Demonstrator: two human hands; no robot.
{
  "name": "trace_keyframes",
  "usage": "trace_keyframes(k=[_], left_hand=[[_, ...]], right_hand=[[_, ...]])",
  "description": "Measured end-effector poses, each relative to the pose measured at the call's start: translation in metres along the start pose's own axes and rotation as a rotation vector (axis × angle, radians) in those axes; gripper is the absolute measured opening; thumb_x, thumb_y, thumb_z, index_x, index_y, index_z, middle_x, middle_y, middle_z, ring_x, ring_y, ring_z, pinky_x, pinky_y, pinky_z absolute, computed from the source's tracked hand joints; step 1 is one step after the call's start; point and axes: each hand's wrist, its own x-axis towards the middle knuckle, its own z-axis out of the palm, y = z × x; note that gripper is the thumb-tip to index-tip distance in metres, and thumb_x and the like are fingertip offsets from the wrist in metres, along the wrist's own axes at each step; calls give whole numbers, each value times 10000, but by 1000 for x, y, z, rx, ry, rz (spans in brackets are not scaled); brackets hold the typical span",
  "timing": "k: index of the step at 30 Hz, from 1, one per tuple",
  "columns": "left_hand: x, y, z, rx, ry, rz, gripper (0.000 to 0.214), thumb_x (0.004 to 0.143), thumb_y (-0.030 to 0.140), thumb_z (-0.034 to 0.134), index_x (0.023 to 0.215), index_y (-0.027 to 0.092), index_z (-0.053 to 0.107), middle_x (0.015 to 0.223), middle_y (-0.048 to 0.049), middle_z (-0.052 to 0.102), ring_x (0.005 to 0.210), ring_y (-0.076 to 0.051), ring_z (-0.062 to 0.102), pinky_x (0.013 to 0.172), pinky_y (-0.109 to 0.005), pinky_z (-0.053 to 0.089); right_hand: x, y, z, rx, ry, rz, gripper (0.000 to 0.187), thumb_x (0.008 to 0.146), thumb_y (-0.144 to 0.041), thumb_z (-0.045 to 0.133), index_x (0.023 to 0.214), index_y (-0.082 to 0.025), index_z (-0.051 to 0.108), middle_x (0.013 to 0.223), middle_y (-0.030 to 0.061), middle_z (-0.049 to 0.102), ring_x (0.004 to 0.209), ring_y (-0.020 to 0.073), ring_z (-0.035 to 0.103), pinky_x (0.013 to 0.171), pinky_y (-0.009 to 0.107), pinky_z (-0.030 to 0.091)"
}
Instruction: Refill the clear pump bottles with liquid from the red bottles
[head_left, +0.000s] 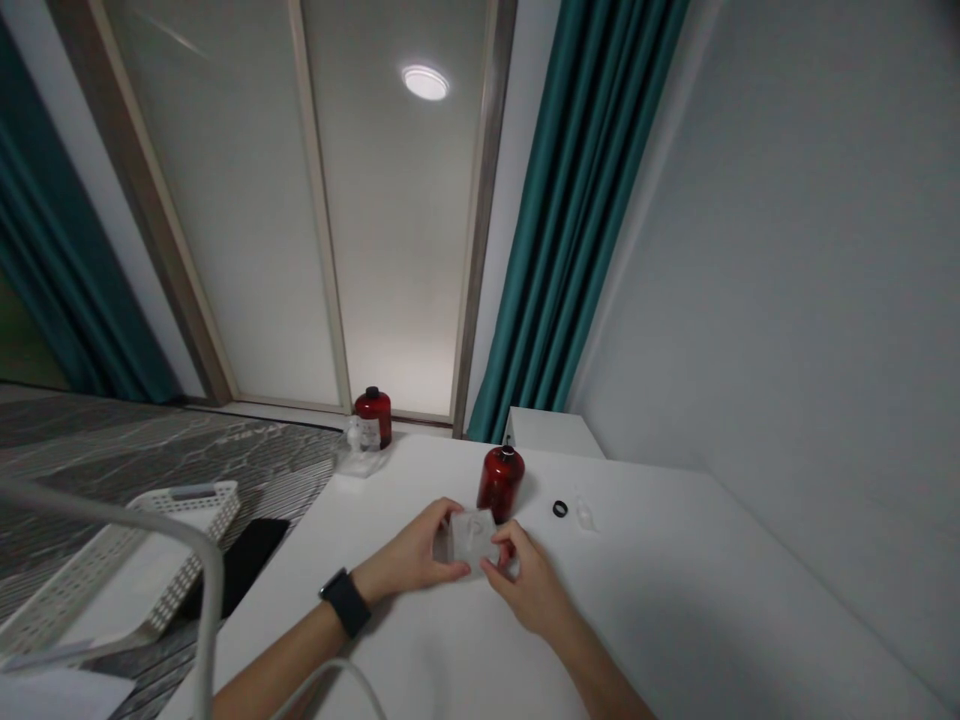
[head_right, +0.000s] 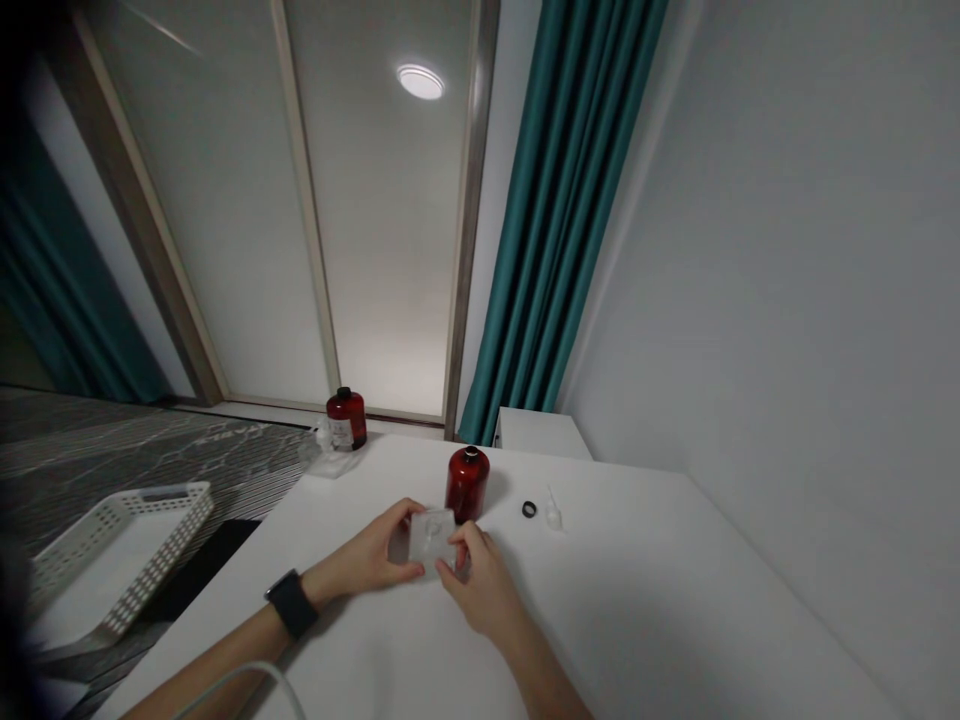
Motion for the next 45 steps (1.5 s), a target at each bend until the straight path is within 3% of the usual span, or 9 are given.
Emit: trace_keyframes(k=[6,10,15,20,27,37,42,45], left_hand=[[1,4,-1,3,-3,2,497,691,192,721,1137,190,504,1078,-58,620,953,-228,578,862,-360,480],[2,3,-2,22,-14,-8,493,698,197,709,1143,196,499,1099,-61,626,986,-244,581,877,-373,479],[4,1,-3,22,-40,-5,457,741,223,686,1154,201,492,1093,-51,630,996,-255,595,891,-378,473],[5,-1,-3,58,-45,-9,456,756,253,685,1166,203,493,1096,-64,634,981,-267,608,888,-388,479],[5,-2,1,29,18,-3,443,724,270,680,1133,203,524,1056,-52,657,945,-263,625,859,-367,490],[5,3,0,45,-4,-27,437,721,285,658,1121,188,511,1046,-64,650,940,-262,613,864,-374,479],[5,1,-1,64,-4,-12,436,723,265,673,1125,194,520,1032,-55,653,932,-264,622,851,-368,491],[6,1,-2,53,-31,-4,443,723,257,688,1130,194,526,1021,-50,651,927,-263,625,838,-362,494]], right_hand=[[6,9,-15,-93,62,-54,105,872,-229,523,961,-242,576,749,-10,586,742,187,579,704,299,455],[19,40,-45,-260,206,-28,121,863,-201,482,922,-231,585,750,6,548,767,212,542,771,355,424],[24,79,-75,-470,356,89,188,822,-196,530,993,-221,606,974,78,562,966,275,503,876,425,393],[20,99,-78,-592,404,228,299,765,-201,625,1062,-232,602,1021,87,542,1021,305,503,868,425,397],[18,107,-81,-641,388,336,280,770,-189,633,1042,-241,589,1015,92,579,1022,305,538,840,397,397],[19,94,-82,-462,441,391,210,711,-151,625,902,-236,605,968,71,618,1020,289,544,902,398,362],[24,83,-83,-193,579,374,183,672,-192,613,848,-236,585,933,65,617,1015,283,543,926,408,374],[29,72,-83,50,676,360,247,715,-318,599,943,-230,556,913,56,628,963,262,576,883,404,426]])
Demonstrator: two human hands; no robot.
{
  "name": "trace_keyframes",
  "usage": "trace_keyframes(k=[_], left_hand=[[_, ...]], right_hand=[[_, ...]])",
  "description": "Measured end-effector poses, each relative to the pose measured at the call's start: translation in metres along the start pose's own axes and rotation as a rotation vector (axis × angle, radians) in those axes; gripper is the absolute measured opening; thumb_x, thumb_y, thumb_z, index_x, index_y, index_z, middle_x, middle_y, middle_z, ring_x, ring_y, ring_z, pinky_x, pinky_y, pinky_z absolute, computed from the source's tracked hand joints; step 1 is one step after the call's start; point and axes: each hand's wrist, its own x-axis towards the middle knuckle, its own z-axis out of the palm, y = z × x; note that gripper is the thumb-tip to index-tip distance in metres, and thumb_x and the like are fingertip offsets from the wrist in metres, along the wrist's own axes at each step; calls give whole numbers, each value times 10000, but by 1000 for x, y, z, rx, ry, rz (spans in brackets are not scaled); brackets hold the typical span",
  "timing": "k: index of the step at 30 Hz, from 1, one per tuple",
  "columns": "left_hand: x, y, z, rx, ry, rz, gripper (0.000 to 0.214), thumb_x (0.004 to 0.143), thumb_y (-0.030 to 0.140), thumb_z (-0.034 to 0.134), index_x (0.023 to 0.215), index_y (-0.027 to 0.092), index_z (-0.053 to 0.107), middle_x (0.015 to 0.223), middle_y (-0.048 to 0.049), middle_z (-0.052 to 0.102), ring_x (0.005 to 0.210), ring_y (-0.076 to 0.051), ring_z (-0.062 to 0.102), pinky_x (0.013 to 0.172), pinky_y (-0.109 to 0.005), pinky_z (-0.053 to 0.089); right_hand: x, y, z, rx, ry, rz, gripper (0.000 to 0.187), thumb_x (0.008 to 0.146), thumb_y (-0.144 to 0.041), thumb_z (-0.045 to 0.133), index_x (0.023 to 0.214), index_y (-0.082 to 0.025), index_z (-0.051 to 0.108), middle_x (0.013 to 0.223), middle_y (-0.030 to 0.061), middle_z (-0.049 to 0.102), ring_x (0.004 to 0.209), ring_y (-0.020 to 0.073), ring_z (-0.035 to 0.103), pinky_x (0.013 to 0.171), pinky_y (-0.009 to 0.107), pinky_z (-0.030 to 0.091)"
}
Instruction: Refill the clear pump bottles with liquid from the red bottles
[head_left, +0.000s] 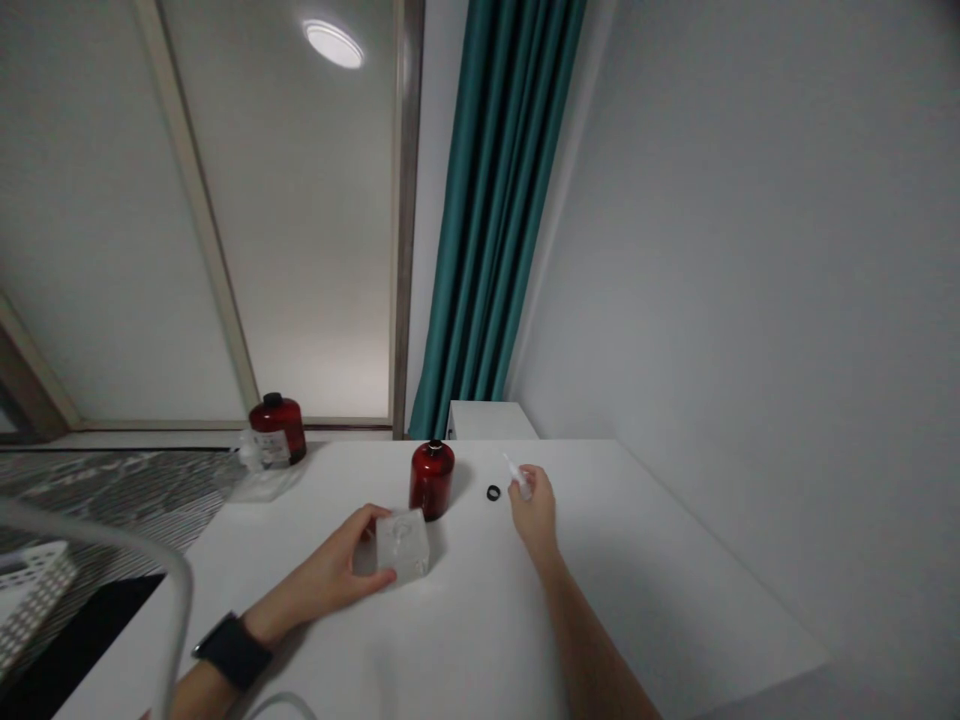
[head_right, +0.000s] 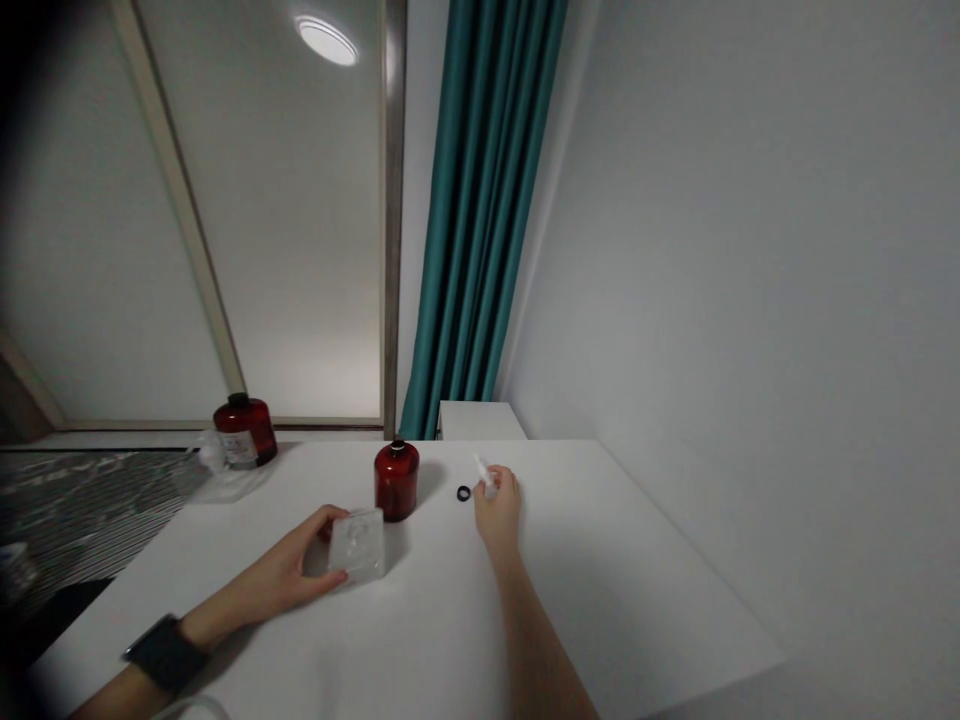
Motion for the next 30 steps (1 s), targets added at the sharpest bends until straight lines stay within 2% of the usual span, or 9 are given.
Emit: trace_keyframes(k=[3,7,14,19,22,25,30], left_hand=[[0,1,-1,-24,-21,-1,444,728,234,682,1136,186,515,1038,-56,642,948,-264,615,853,-367,489],[-1,2,-2,-40,-38,4,438,736,235,678,1140,193,512,1053,-49,638,969,-276,606,871,-376,487],[-1,1,-3,-34,-54,14,433,743,246,675,1134,194,496,1055,-64,634,960,-260,606,858,-367,492],[0,0,-2,-25,-69,18,439,762,259,666,1148,198,466,1077,-67,623,976,-258,591,865,-378,483],[0,2,-4,-15,-73,21,434,766,258,666,1146,200,466,1085,-66,618,979,-255,582,868,-377,473],[-1,4,-5,-34,-78,19,429,758,255,674,1132,199,471,1081,-62,614,977,-251,578,865,-371,470],[-1,1,-3,-37,-49,23,432,732,243,701,1106,195,490,1036,-43,602,927,-229,574,820,-342,475]], right_hand=[[-6,-15,4,275,-21,86,299,805,-454,507,1001,-227,515,878,47,657,876,230,632,815,395,487],[-23,-36,11,563,-146,179,281,830,-505,466,865,-234,531,826,60,673,845,227,658,808,424,537],[-39,-54,16,789,-332,314,236,808,-451,544,711,-236,551,725,30,635,728,196,637,794,427,556],[-43,-64,14,764,-396,264,314,855,-481,490,665,-237,543,608,-2,556,635,187,590,759,437,552],[-49,-66,15,677,-396,176,320,894,-502,456,758,-239,580,583,-20,537,608,183,568,701,395,535],[-56,-64,15,543,-361,82,279,907,-470,492,856,-228,621,634,-20,569,620,168,562,658,325,491],[-60,-65,14,324,-361,-91,262,902,-437,525,874,-207,649,744,4,609,660,165,556,618,283,441]])
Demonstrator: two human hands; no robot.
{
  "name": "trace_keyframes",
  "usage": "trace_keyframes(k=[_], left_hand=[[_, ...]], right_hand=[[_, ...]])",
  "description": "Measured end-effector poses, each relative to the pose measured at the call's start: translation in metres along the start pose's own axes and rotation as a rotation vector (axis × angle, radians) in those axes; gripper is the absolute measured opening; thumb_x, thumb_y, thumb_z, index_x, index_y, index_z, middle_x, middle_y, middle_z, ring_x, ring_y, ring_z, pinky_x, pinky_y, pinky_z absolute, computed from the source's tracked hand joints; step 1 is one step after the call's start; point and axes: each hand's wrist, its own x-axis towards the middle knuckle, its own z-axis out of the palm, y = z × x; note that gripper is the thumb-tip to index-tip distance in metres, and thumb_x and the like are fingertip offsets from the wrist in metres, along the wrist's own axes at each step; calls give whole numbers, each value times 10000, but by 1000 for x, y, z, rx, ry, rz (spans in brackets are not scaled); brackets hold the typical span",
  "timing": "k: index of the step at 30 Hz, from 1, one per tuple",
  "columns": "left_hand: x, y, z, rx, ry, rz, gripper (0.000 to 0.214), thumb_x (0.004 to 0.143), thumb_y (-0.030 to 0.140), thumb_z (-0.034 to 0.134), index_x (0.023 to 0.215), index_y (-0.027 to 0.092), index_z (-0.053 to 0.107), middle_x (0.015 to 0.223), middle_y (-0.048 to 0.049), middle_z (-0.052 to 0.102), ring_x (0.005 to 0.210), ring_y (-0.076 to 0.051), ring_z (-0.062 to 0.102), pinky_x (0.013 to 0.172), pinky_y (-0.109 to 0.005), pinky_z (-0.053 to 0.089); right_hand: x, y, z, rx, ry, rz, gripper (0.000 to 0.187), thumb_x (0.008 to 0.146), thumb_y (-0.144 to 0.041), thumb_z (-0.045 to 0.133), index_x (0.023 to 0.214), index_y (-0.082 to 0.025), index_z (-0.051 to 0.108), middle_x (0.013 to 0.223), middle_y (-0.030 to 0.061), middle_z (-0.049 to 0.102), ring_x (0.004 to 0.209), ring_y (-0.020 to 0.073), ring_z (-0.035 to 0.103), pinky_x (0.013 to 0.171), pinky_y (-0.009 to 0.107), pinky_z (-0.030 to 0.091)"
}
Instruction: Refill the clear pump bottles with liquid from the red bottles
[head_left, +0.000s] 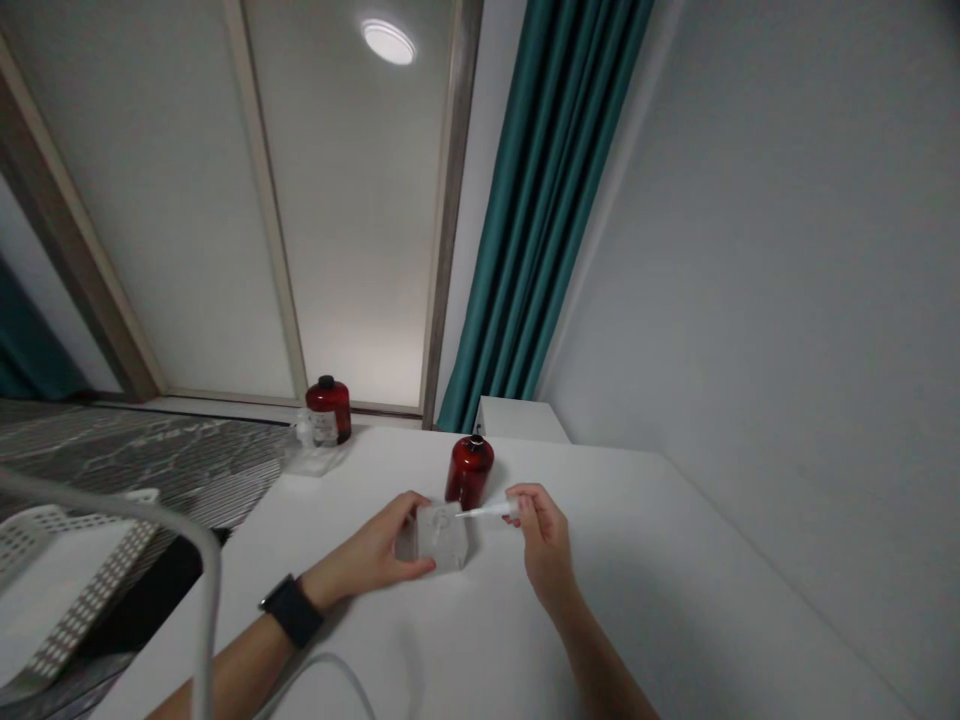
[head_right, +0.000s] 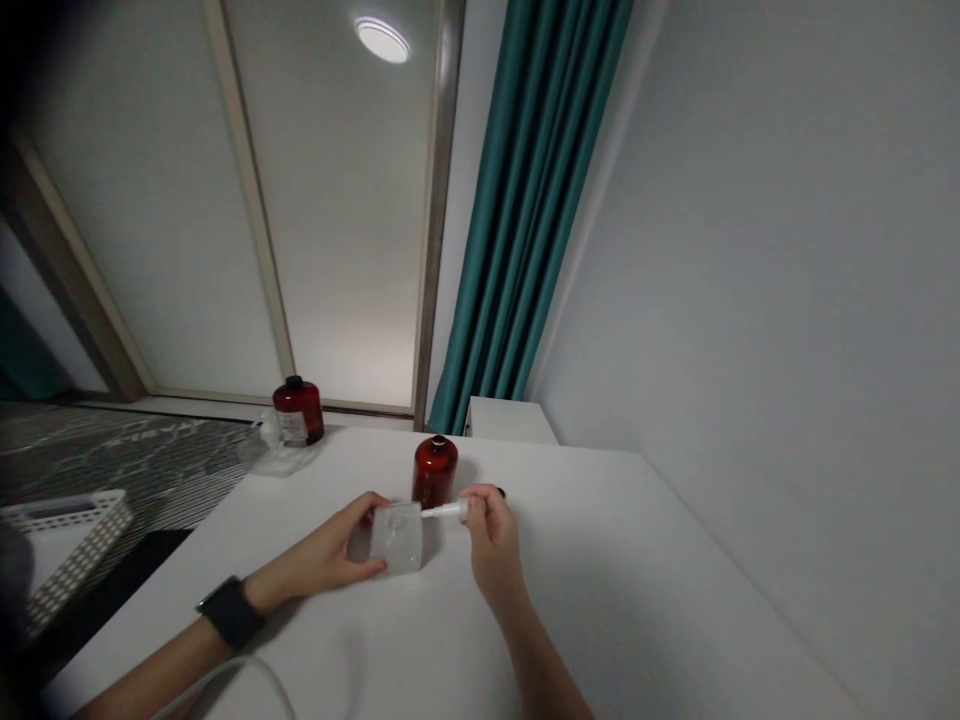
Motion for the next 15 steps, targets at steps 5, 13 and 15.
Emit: trace_keyframes(k=[5,13,15], left_hand=[[-1,2,0,-1,15,13,450,717,255,728,1104,187,508,1043,-50,606,916,-225,577,822,-347,485],[-1,3,-1,25,37,19,477,684,244,771,1093,170,535,1032,-56,612,907,-232,581,822,-355,484],[-1,0,1,32,52,22,489,675,247,779,1094,170,538,1033,-57,613,903,-231,578,819,-350,484]], right_hand=[[14,-24,7,-185,-101,-130,171,881,-352,564,850,-209,652,693,-10,600,639,165,528,599,274,394],[32,-54,28,-497,-324,-350,142,897,-273,531,815,-236,642,756,22,648,702,201,558,675,309,401],[32,-50,33,-555,-347,-372,139,897,-268,540,803,-241,639,735,17,635,692,203,546,682,313,397]])
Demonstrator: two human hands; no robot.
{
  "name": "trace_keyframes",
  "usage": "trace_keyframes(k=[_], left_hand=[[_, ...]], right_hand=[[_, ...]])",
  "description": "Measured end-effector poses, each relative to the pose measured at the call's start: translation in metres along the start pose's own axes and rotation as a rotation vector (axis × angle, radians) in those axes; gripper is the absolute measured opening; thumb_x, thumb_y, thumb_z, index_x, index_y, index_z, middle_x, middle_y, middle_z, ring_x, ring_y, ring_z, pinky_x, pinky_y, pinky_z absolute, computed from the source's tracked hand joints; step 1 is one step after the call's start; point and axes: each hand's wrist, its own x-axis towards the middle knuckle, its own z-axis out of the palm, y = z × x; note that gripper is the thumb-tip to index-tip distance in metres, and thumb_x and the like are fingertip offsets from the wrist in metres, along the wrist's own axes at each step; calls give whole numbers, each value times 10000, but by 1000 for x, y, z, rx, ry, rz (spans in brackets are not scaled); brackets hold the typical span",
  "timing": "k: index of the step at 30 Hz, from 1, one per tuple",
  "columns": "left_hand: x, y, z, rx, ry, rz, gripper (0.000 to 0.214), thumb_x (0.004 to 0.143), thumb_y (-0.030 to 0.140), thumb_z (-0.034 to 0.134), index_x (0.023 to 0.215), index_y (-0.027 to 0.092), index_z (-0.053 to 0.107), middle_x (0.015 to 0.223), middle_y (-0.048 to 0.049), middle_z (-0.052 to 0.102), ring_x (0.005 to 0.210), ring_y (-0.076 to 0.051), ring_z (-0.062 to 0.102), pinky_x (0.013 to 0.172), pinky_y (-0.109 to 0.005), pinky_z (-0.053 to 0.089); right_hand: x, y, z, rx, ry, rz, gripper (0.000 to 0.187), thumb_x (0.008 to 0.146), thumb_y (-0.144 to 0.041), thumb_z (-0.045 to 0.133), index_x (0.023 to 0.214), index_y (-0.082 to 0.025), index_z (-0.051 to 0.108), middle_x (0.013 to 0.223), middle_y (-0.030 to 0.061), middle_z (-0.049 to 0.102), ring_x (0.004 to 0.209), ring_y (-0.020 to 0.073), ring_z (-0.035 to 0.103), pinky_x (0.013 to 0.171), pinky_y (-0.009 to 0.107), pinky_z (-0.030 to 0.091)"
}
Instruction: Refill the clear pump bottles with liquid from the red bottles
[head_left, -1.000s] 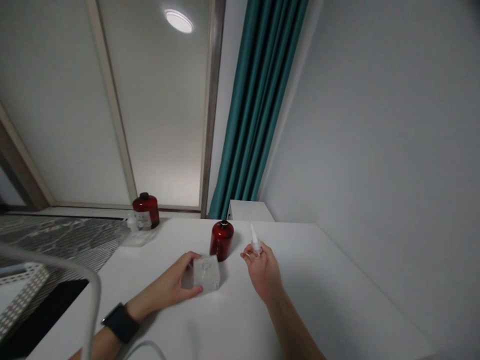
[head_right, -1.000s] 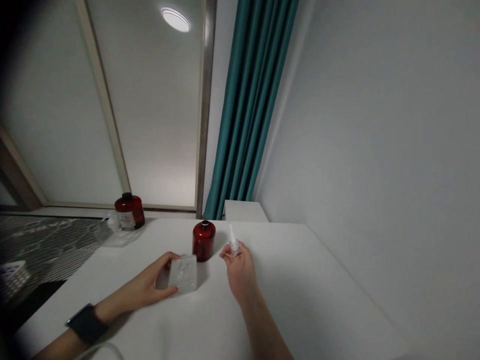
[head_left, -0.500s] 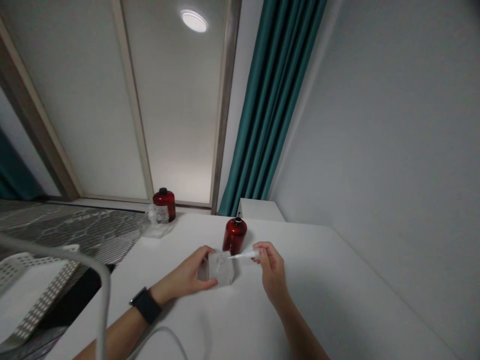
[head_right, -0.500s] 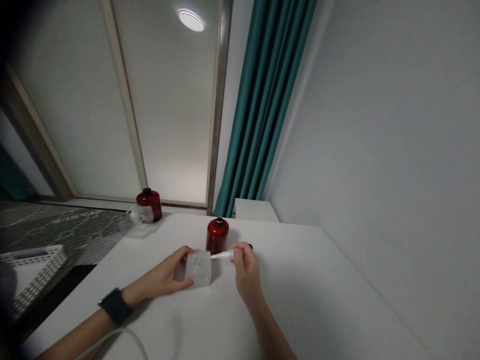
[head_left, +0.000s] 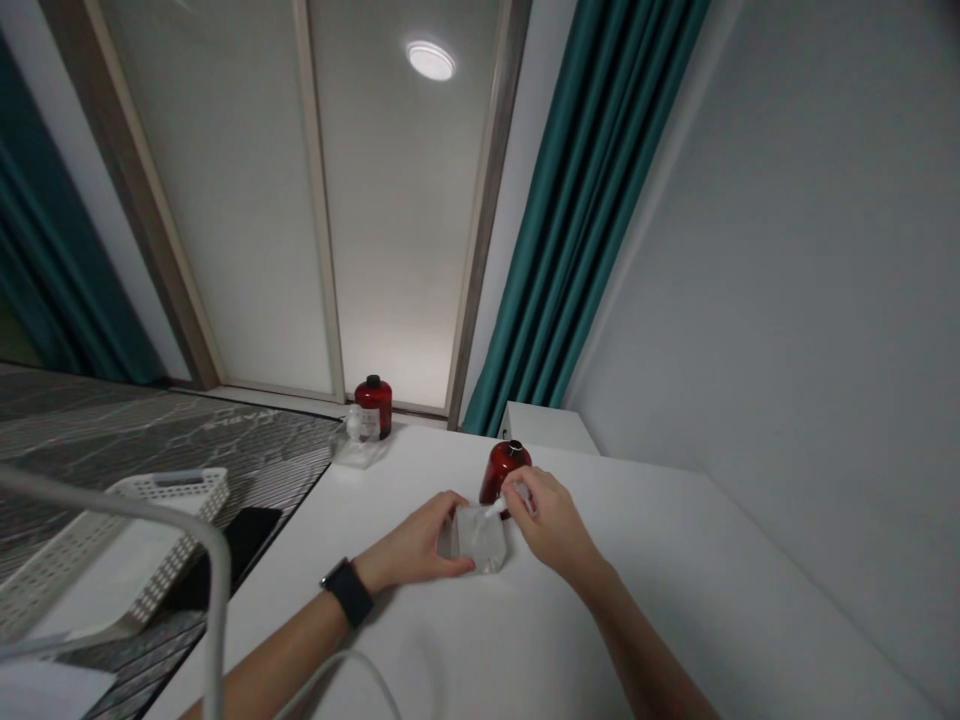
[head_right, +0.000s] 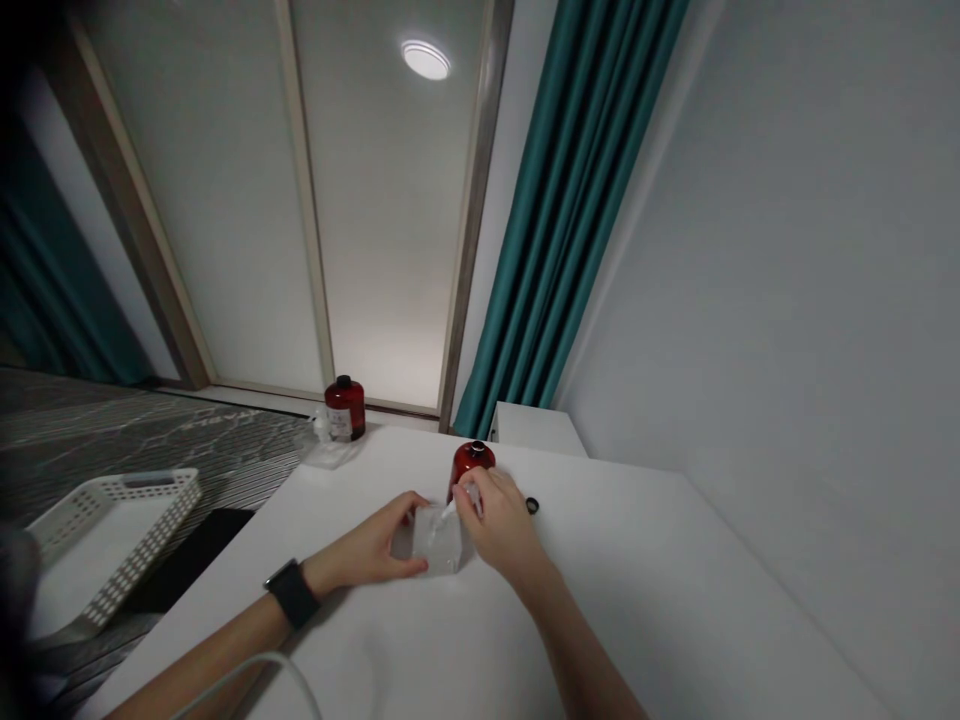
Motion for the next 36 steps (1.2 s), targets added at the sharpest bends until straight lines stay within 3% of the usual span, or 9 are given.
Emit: trace_keyframes(k=[3,10,20,27,32,36], left_hand=[[0,-3,2,7,11,7,517,669,262,784,1112,173,533,1046,-61,613,910,-232,577,823,-351,489],[-1,2,0,-5,3,9,516,691,265,774,1134,163,531,1049,-61,608,915,-234,581,829,-360,495],[-2,2,-1,67,-15,19,559,727,334,760,1193,152,510,1083,-90,600,916,-249,575,823,-377,488],[-2,2,-2,49,-7,43,562,718,261,742,1220,175,504,1160,-107,594,995,-269,576,897,-410,481],[-2,-8,1,50,-14,91,606,733,230,723,1283,190,472,1247,-113,570,1110,-292,557,982,-435,453],[-4,-6,-1,119,28,148,817,742,249,718,1440,205,295,1330,-138,503,1192,-320,502,1040,-484,410]], right_hand=[[-3,3,13,10,13,-2,115,884,-264,570,795,-246,642,751,17,650,722,211,565,712,321,403],[-16,10,40,109,156,33,135,898,-253,540,969,-231,651,893,49,690,814,221,622,748,327,457],[-30,10,59,283,236,72,273,889,-260,569,1152,-244,640,996,70,653,943,238,606,854,369,486],[-39,17,74,288,210,134,396,821,-233,652,1214,-250,612,958,49,640,925,233,602,895,389,482],[-45,18,70,345,140,108,572,784,-137,630,1330,-261,512,1125,66,642,1053,241,589,991,406,438],[-50,23,67,358,126,118,637,755,-68,570,1357,-254,476,1132,69,628,1074,241,580,1017,423,418]])
